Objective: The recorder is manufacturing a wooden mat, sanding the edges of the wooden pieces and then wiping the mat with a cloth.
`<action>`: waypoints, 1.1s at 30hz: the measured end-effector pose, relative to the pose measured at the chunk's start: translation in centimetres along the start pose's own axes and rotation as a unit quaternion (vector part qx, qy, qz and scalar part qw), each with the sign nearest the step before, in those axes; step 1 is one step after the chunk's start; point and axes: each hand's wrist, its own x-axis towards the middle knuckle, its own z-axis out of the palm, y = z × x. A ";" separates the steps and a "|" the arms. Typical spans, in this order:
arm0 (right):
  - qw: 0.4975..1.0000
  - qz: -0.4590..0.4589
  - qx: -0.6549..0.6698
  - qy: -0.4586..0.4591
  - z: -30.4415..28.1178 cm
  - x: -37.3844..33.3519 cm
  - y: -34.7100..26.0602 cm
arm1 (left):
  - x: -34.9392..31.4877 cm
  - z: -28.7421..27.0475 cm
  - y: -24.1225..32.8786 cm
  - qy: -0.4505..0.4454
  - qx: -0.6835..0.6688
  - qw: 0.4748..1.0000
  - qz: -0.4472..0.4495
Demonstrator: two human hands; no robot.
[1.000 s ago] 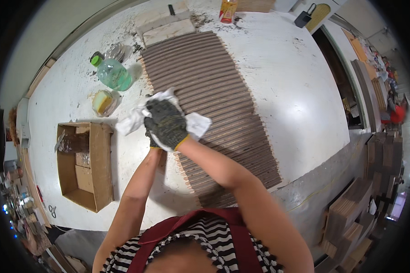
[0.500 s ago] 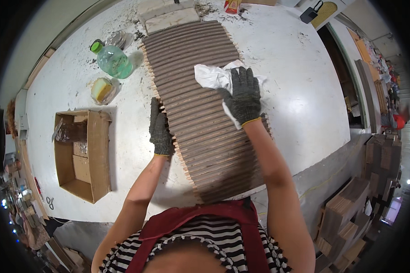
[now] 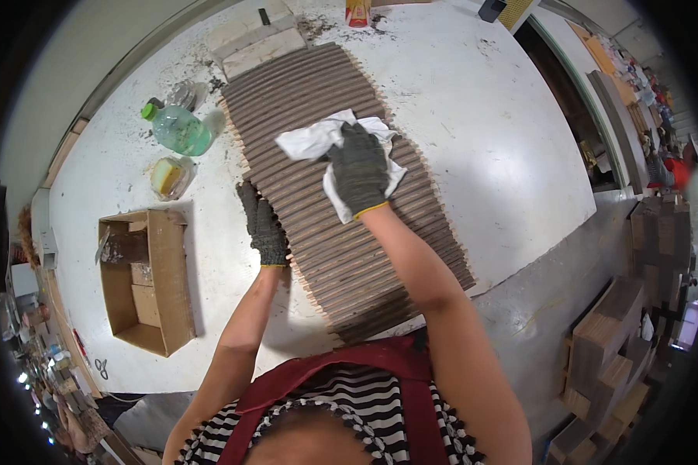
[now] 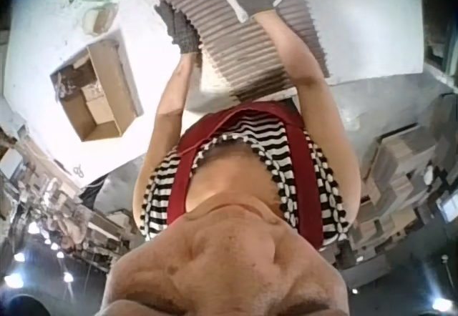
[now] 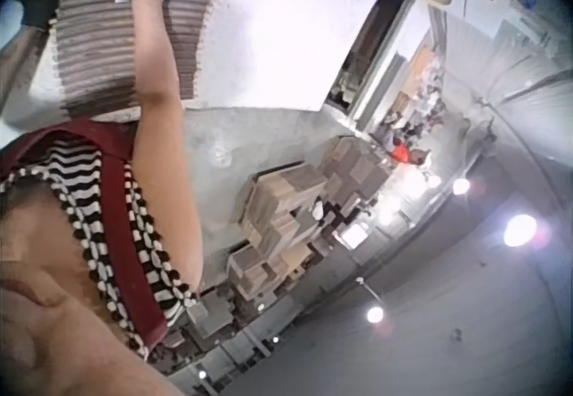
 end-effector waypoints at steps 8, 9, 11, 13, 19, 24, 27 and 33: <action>0.994 -0.096 -0.048 0.034 -13.6 0.6 7.3 | 4.1 -0.8 1.6 0.044 -0.276 0.933 -0.226; 0.997 -0.029 0.061 0.021 -13.3 0.3 7.5 | 4.5 -0.4 1.6 0.059 -0.232 0.924 -0.299; 0.954 0.067 0.293 0.009 -10.6 0.2 7.0 | 5.3 0.5 1.3 0.088 -0.200 0.931 -0.294; 0.967 -0.013 0.228 0.114 -6.2 1.5 5.6 | 5.8 1.3 0.8 0.072 -0.202 0.965 -0.152; 0.997 0.037 -0.061 -0.010 -0.3 0.9 -1.1 | 5.7 0.8 0.3 0.015 -0.224 0.955 -0.196; 0.974 -0.058 0.220 -0.017 0.2 -1.0 -9.8 | 4.1 0.7 -3.4 0.090 -0.129 0.972 -0.176; 0.925 -0.106 0.363 0.021 2.3 -1.7 -13.9 | 3.7 0.9 -6.8 0.098 -0.279 0.955 0.017; 0.869 -0.117 0.481 0.007 -5.7 -3.8 -6.6 | 4.1 -0.3 -3.0 -0.007 -0.445 0.894 -0.038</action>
